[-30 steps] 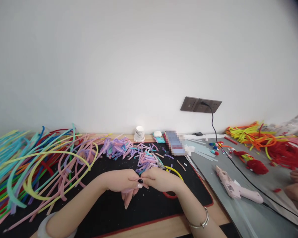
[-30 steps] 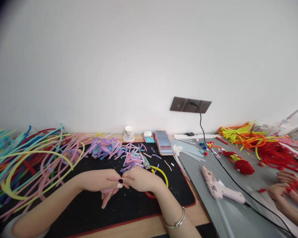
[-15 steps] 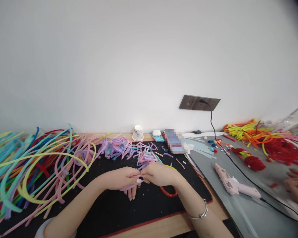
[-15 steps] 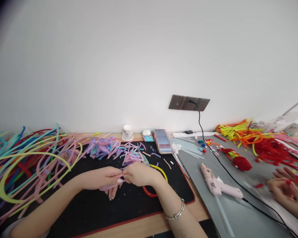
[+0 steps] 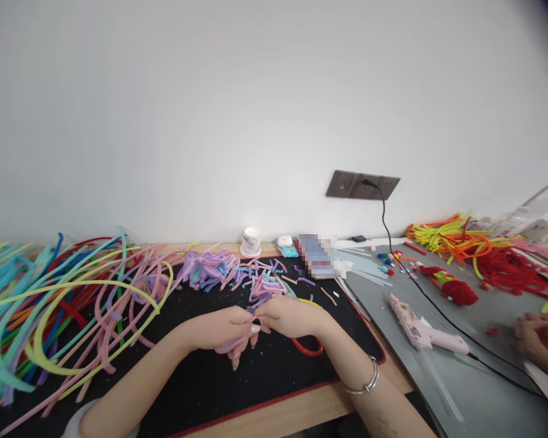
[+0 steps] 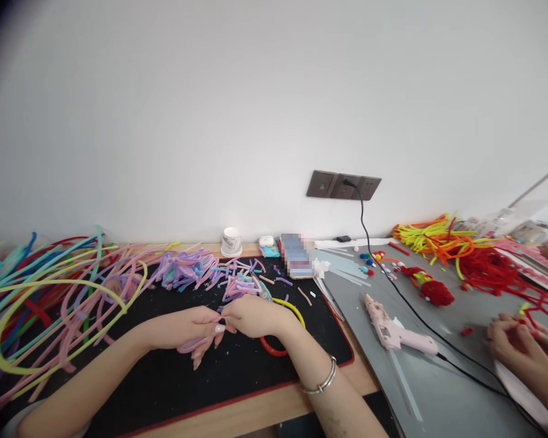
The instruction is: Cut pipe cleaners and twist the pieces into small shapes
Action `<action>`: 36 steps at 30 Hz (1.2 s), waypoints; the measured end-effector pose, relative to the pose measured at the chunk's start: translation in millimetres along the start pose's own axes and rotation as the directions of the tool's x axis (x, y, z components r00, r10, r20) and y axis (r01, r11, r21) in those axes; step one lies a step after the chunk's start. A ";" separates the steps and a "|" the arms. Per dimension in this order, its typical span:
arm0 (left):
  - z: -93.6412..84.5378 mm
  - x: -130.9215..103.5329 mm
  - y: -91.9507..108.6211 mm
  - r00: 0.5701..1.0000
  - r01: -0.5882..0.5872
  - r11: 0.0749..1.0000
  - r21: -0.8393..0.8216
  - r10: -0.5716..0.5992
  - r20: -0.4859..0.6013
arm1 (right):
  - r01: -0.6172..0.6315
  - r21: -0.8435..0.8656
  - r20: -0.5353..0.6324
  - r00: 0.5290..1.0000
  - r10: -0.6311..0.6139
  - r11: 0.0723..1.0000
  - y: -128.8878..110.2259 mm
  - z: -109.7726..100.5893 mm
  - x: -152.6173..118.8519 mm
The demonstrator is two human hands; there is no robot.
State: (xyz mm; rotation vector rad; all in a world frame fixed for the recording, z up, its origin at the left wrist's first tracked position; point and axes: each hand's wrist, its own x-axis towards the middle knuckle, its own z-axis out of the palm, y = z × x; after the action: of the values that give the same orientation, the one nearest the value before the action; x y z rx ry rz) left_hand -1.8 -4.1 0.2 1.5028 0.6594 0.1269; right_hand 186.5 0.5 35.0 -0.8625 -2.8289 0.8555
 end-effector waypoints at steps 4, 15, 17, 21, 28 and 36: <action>-0.3 1.5 -3.2 1.000 -0.004 1.000 -0.020 0.003 -0.028 | -0.004 -0.017 -0.030 1.000 0.004 1.000 1.5 2.1 -1.6; 2.2 -3.2 0.1 0.998 -0.025 0.992 0.124 0.033 -0.060 | -0.032 0.237 0.112 0.994 0.005 0.971 5.7 -3.0 -0.4; 3.4 -3.5 1.8 0.998 -0.019 0.995 0.102 0.026 -0.060 | -0.042 0.263 0.127 0.992 0.008 0.964 5.0 -4.7 -0.1; 3.1 -5.3 3.9 0.997 -0.055 0.998 0.031 0.057 -0.057 | -0.091 0.396 0.121 0.992 0.047 0.914 9.1 -7.6 -4.8; -4.1 -14.5 8.6 0.989 -0.145 0.947 -0.288 0.144 -0.023 | 0.036 0.871 -0.141 0.974 0.179 0.490 34.0 -5.8 -21.7; 3.5 -12.8 1.5 0.960 -0.002 0.860 -0.511 0.145 0.240 | 0.150 0.397 -0.352 0.936 0.000 0.906 -13.5 11.3 -5.4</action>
State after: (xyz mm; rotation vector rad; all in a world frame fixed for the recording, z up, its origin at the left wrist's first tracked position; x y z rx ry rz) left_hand -10.2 -13.1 5.5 1.0063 0.3087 0.1377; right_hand 181.9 -17.3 33.1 -0.7440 -2.2414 1.1180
